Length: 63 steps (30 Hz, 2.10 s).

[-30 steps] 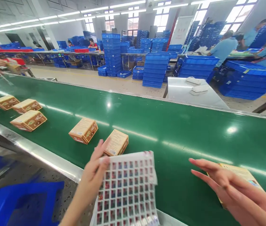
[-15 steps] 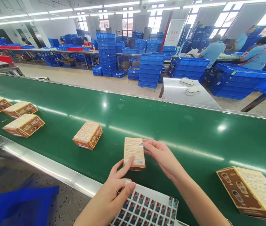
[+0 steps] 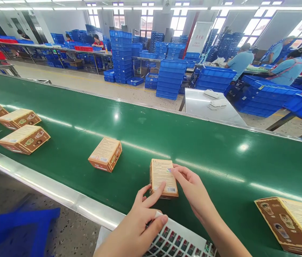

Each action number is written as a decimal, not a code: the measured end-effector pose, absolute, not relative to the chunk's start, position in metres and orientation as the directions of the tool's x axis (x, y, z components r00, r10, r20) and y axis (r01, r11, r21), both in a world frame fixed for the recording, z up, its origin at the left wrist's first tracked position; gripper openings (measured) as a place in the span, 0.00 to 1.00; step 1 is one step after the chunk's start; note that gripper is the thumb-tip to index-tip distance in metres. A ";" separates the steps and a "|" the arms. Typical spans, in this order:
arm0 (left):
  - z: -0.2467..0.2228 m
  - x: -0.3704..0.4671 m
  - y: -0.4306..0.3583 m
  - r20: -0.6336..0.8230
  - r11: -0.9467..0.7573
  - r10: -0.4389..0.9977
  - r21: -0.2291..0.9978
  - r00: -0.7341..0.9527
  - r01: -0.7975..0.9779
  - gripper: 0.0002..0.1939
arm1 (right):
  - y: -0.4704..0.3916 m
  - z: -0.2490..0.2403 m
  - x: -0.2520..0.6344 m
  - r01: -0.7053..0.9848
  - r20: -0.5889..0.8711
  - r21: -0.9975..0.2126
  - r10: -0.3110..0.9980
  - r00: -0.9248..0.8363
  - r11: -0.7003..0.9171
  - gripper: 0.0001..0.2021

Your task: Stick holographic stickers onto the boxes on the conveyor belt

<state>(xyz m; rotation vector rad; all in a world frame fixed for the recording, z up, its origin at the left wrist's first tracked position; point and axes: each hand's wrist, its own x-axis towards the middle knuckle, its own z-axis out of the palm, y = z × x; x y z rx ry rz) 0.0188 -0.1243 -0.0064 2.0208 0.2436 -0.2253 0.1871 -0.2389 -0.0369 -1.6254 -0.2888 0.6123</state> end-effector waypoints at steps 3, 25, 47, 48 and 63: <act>-0.007 0.022 -0.129 -0.264 -0.443 0.067 0.857 0.962 0.265 0.24 | -0.244 -0.037 0.186 -0.049 -0.151 -0.976 0.492 0.857 -0.214 0.20; -0.014 0.011 -0.123 -0.052 -0.357 0.344 0.916 0.938 0.182 0.26 | -0.354 0.010 0.177 0.791 0.314 -0.570 0.830 0.460 -0.223 0.08; -0.021 -0.008 -0.085 0.024 -0.272 0.542 0.951 0.840 0.148 0.23 | -0.325 0.001 0.182 0.610 0.317 -0.777 0.739 0.595 -0.158 0.06; -0.023 -0.009 -0.080 0.057 -0.325 0.532 0.935 0.845 0.141 0.23 | -0.316 -0.001 0.184 0.448 0.211 -0.878 0.702 0.680 -0.169 0.08; -0.028 0.010 -0.100 -0.104 -0.488 0.142 0.858 0.984 0.161 0.23 | -0.216 -0.029 0.208 -0.196 -0.238 -0.971 0.683 0.691 -0.139 0.23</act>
